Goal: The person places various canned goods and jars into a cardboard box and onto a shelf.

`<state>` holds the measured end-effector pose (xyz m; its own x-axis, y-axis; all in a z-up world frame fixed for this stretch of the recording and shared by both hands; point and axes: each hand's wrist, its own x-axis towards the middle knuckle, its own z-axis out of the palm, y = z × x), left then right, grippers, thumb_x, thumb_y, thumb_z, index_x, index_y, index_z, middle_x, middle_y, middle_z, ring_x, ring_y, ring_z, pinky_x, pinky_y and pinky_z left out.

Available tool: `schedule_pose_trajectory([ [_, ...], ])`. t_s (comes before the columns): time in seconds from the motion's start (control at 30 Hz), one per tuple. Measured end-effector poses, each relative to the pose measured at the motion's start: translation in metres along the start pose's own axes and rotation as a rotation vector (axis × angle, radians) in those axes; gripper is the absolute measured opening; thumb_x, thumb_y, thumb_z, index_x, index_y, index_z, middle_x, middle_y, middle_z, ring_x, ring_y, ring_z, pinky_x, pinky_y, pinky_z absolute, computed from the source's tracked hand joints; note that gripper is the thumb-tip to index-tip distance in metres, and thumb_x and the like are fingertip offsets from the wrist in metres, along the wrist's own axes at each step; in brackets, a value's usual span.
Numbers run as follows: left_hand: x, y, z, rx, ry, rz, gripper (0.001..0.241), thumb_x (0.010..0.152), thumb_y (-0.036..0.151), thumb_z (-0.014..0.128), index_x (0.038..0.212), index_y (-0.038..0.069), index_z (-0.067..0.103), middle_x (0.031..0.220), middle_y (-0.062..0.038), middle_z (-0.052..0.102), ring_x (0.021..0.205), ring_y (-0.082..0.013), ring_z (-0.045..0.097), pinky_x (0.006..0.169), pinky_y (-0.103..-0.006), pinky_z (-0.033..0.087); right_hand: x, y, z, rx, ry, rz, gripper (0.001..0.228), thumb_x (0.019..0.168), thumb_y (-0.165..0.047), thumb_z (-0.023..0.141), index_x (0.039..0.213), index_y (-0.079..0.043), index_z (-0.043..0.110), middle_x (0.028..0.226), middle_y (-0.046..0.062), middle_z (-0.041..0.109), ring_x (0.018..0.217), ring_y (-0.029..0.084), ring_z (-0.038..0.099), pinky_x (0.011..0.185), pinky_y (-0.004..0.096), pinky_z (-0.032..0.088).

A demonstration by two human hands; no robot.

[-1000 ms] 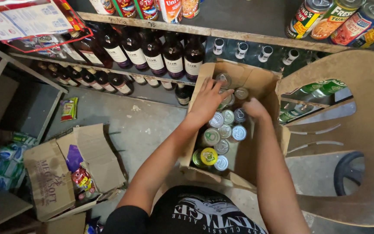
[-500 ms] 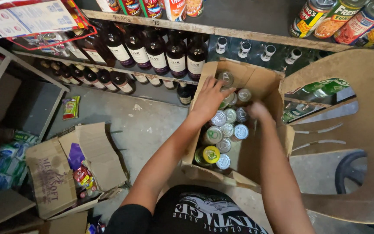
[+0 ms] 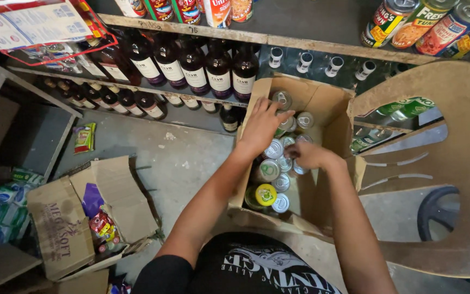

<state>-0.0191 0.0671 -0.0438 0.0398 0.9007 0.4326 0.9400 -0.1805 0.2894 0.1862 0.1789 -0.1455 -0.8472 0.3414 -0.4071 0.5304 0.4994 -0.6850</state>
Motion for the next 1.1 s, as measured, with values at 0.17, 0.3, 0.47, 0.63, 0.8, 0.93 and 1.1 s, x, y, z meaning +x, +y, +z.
schedule_pose_trajectory([
  [0.17,0.001,0.001,-0.002,-0.01,0.003,0.006,0.057,0.082,-0.001,0.057,0.132,0.021,0.07,0.132,-0.011,0.061,0.129,-0.0418,0.049,0.122,-0.053,0.029,-0.009,-0.025,0.001,-0.146,0.227,0.003,0.051,0.078,0.002,0.064,0.128,0.005,0.059,0.115,0.027,0.069,0.107,0.04,0.067,0.093,0.045,0.053],
  [0.3,0.0,0.001,-0.006,-0.002,0.008,0.016,0.06,0.079,-0.003,0.056,0.132,0.021,0.07,0.132,-0.011,0.062,0.13,-0.0412,0.049,0.123,-0.0529,0.029,-0.019,-0.054,-0.01,-0.221,0.384,0.178,0.085,0.069,-0.006,0.079,0.144,0.002,0.039,0.118,0.033,0.06,0.11,0.048,0.061,0.092,0.051,0.051],
  [0.47,0.001,0.003,-0.007,-0.011,0.033,0.01,0.06,0.08,-0.003,0.058,0.133,0.021,0.07,0.132,-0.011,0.062,0.129,-0.0416,0.049,0.122,-0.0517,0.03,-0.022,-0.073,-0.008,-0.501,0.387,0.054,0.069,0.071,-0.013,0.08,0.135,-0.017,0.056,0.133,0.02,0.06,0.118,0.04,0.063,0.096,0.048,0.053],
  [0.63,0.003,0.002,-0.006,0.024,0.031,0.009,0.058,0.08,-0.002,0.059,0.132,0.021,0.07,0.132,-0.012,0.061,0.128,-0.041,0.048,0.12,-0.0508,0.031,-0.021,-0.082,-0.013,-0.533,0.314,0.323,0.072,0.077,-0.031,0.083,0.14,-0.02,0.05,0.14,0.01,0.055,0.119,0.035,0.062,0.093,0.054,0.05],
  [0.8,0.005,0.004,-0.016,-0.009,0.01,0.042,0.057,0.075,0.007,0.069,0.131,0.019,0.07,0.135,-0.01,0.059,0.127,-0.0386,0.049,0.117,-0.0517,0.032,0.006,-0.019,0.005,-0.51,0.653,0.159,0.07,0.08,-0.001,0.064,0.147,0.004,0.043,0.141,0.027,0.053,0.105,0.046,0.066,0.077,0.054,0.056],
  [0.93,0.005,0.006,-0.014,-0.07,0.038,0.083,0.051,0.076,0.017,0.075,0.126,0.016,0.07,0.133,-0.013,0.057,0.124,-0.04,0.048,0.114,-0.0554,0.031,-0.015,-0.03,-0.014,-0.343,0.662,0.219,0.035,0.097,-0.01,0.062,0.131,-0.006,0.056,0.128,0.027,0.061,0.11,0.047,0.065,0.09,0.054,0.055],
  [1.1,0.006,0.051,-0.012,-0.272,-0.219,0.086,0.018,0.088,0.014,0.071,0.105,0.014,0.075,0.123,-0.008,0.064,0.124,-0.0339,0.06,0.106,-0.045,0.052,0.007,0.052,0.002,-0.315,0.59,0.355,0.047,0.084,-0.013,0.072,0.125,0.002,0.054,0.121,0.034,0.062,0.104,0.052,0.064,0.086,0.058,0.054],
])
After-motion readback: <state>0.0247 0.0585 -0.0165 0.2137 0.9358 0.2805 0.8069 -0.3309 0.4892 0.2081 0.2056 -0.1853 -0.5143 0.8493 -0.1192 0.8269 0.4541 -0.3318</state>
